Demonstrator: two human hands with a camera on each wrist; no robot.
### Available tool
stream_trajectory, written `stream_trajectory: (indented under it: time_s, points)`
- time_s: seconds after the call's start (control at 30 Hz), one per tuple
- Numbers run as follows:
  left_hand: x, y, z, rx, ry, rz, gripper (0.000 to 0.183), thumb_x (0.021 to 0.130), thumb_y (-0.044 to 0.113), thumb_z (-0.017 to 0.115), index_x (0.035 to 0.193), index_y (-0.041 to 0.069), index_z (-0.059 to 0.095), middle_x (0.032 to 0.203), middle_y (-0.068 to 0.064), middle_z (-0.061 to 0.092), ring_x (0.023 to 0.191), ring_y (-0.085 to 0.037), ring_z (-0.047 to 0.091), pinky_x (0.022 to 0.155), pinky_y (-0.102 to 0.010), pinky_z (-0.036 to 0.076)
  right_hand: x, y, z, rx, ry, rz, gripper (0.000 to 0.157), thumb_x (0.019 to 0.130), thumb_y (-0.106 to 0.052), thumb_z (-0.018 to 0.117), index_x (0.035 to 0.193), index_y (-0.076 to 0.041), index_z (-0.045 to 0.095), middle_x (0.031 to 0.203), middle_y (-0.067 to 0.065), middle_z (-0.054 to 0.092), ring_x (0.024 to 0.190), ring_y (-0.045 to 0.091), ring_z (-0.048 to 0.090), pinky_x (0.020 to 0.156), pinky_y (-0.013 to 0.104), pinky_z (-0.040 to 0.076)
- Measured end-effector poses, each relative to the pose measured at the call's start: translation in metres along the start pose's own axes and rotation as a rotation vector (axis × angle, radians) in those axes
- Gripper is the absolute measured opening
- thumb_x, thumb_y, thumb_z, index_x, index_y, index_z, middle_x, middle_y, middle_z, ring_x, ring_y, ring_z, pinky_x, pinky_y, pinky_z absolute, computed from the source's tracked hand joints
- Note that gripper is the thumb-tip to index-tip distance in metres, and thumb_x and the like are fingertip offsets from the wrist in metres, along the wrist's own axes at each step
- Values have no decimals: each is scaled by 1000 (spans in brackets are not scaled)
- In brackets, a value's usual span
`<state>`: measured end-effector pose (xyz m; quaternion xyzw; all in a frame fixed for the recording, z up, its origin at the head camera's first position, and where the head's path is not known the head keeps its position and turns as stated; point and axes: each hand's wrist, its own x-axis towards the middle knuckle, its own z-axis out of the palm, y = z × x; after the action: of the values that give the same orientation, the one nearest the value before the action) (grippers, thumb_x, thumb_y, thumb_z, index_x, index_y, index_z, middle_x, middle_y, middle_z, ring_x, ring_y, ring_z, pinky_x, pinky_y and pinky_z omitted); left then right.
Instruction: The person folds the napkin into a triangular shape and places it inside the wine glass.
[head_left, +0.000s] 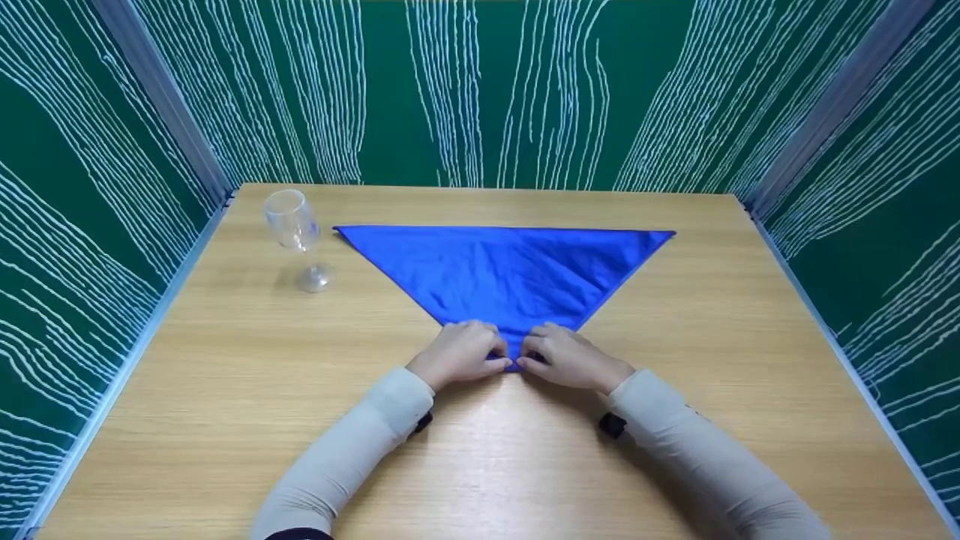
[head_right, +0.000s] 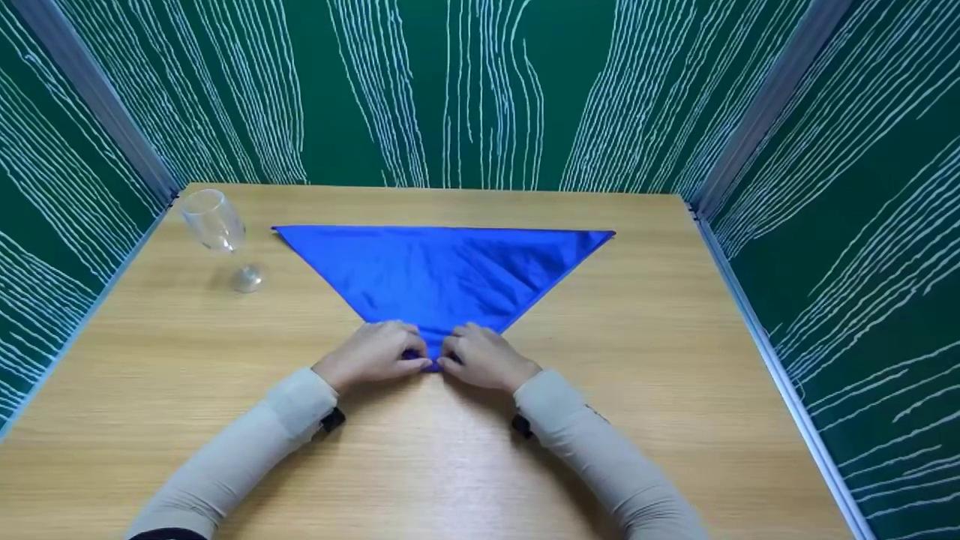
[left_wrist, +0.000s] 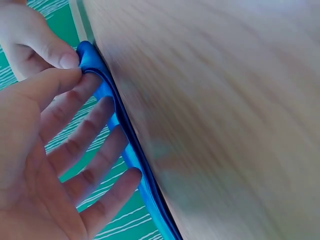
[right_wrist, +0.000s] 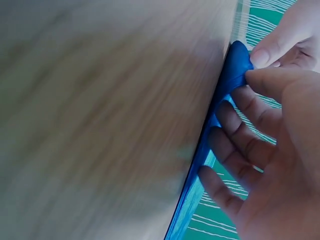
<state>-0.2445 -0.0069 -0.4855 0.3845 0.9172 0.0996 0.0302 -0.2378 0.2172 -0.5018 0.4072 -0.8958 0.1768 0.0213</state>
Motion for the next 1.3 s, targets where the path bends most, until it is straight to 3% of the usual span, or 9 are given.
stream_trajectory:
  time_s: [0.3,0.47,0.63,0.8,0.97,1.3]
  points:
    - [1,0,1,20,4,23,20,94,40,68,91,23,77,95,5,65,91,-19,64,73,-43,55,3,-6,-1,-1,-43,97,17,93,-24,70,85,-9,67,86,-1,53,81,22,50,69,36,45]
    - [-1,-2,0,-12,48,96,12,91,34,75,96,24,77,96,9,69,90,-13,66,76,-37,56,4,-5,1,-9,-15,77,17,91,-23,72,82,-10,67,83,-1,53,79,22,51,68,37,45]
    - [-3,-1,-3,-35,32,143,19,88,30,78,106,23,80,101,12,74,94,-10,68,80,-37,56,3,-4,1,-1,-7,64,17,91,-23,72,82,-10,67,83,-1,53,80,22,51,69,37,45]
    - [-2,0,-3,-3,24,156,22,86,33,80,105,23,80,99,12,74,89,-13,69,76,-38,56,3,-3,0,19,-14,58,17,92,-24,71,90,-9,65,87,0,55,81,22,51,70,37,45]
    - [-1,0,-2,28,56,169,18,85,30,81,100,21,80,94,10,74,83,-14,68,72,-37,55,1,-1,-1,64,-45,55,28,89,-28,75,102,-8,59,92,2,56,85,20,49,72,37,43]
    - [2,1,-1,26,64,142,13,90,28,74,100,21,79,91,9,73,82,-15,68,74,-37,55,-1,1,-2,66,-46,21,28,88,-27,78,98,-10,58,92,0,54,86,20,49,73,37,43]
